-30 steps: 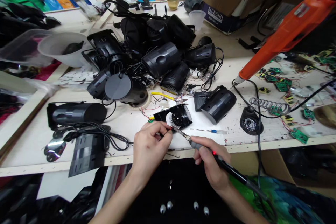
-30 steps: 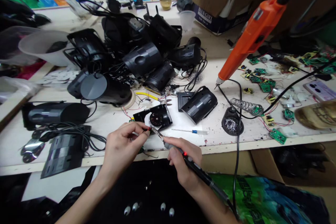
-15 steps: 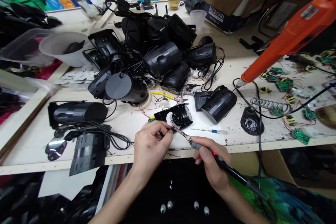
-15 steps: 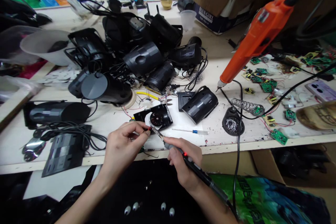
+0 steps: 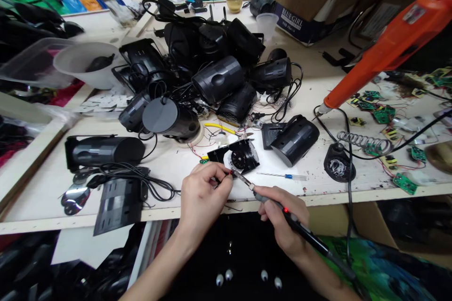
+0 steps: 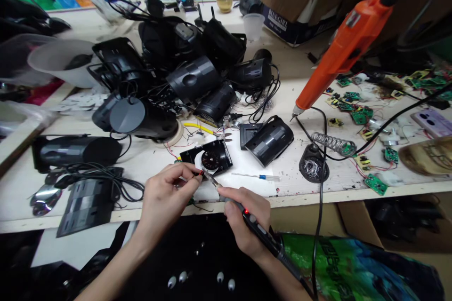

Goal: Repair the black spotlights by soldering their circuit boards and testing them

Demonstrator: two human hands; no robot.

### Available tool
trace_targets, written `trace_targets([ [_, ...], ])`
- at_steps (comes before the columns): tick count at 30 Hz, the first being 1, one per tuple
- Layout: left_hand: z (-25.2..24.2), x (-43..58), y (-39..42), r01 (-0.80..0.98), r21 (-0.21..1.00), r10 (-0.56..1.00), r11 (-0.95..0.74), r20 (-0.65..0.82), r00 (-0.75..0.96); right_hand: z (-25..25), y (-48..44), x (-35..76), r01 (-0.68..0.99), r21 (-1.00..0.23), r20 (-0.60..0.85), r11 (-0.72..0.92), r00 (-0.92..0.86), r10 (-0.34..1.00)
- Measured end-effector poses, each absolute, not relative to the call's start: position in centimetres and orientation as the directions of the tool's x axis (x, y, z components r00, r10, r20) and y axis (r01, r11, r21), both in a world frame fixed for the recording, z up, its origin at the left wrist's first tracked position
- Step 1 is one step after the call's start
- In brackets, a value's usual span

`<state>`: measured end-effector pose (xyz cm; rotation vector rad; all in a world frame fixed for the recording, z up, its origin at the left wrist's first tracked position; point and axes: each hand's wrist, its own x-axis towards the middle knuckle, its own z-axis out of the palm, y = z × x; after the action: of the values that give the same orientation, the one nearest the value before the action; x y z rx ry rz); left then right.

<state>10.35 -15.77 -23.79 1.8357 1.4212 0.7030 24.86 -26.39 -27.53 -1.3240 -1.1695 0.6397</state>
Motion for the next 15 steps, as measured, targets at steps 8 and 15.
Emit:
trace_targets([
  [8, -23.82, 10.34, -15.74, 0.596, 0.789, 0.970, -0.150, -0.001, 0.245, -28.02, -26.53, 25.03, 0.282, -0.933, 0.308, 0.223, 0.306, 0.901],
  [15, -23.58, 10.37, -15.72, 0.594, 0.790, 0.969, -0.153, 0.002, 0.246, -28.29, -26.79, 24.96, 0.236, -0.935, 0.338, 0.266, 0.363, 0.868],
])
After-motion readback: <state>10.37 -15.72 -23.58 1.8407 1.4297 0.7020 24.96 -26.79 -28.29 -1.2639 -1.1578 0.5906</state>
